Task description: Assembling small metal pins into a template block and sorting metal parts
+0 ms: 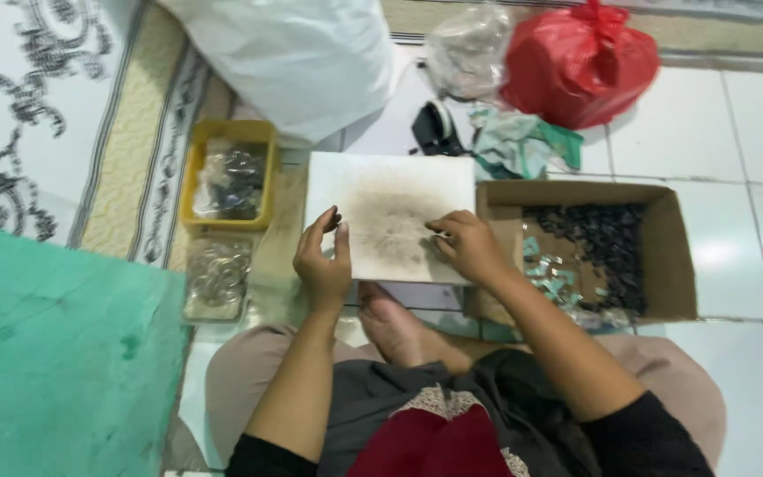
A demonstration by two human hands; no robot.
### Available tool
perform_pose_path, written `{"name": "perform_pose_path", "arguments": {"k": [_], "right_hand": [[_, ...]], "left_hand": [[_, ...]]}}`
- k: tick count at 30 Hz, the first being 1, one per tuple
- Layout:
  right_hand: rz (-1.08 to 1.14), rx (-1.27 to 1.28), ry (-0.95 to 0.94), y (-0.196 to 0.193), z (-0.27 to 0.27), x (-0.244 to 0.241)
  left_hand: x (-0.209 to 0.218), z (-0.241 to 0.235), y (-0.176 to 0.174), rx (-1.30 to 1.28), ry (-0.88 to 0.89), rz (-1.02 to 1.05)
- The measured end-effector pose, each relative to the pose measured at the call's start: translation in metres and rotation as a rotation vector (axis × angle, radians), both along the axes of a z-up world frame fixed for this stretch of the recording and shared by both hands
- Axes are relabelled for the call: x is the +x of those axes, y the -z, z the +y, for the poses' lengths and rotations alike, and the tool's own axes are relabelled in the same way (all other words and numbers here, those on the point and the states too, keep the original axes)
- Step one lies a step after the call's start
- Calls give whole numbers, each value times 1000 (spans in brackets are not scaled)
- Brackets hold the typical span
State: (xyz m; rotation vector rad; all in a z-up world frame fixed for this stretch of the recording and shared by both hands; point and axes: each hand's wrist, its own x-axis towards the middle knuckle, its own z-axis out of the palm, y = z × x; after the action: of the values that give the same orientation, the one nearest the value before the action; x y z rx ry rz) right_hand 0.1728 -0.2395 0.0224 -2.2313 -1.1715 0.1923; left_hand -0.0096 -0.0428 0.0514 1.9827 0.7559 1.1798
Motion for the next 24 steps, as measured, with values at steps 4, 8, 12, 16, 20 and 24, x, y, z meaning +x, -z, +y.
{"name": "perform_pose_path", "arguments": {"k": [4,8,12,16,20,24], "right_hand": [[-124,-81,71,-28,-100,33],[-51,-249,345,-7,-205,85],[113,-209,680,32,-286,115],[157,-300,759,77,-302,120],[323,-478,820,65,-279,122],[381,-547,823,84,-272,134]], "left_hand": [[6,-40,-15,147,135,28],[23,-75,-14,232,389,57],[49,-117,-10,308,580,68],[89,-168,11,301,712,104],[135,-222,48,185,858,233],[195,-277,97,78,935,494]]}}
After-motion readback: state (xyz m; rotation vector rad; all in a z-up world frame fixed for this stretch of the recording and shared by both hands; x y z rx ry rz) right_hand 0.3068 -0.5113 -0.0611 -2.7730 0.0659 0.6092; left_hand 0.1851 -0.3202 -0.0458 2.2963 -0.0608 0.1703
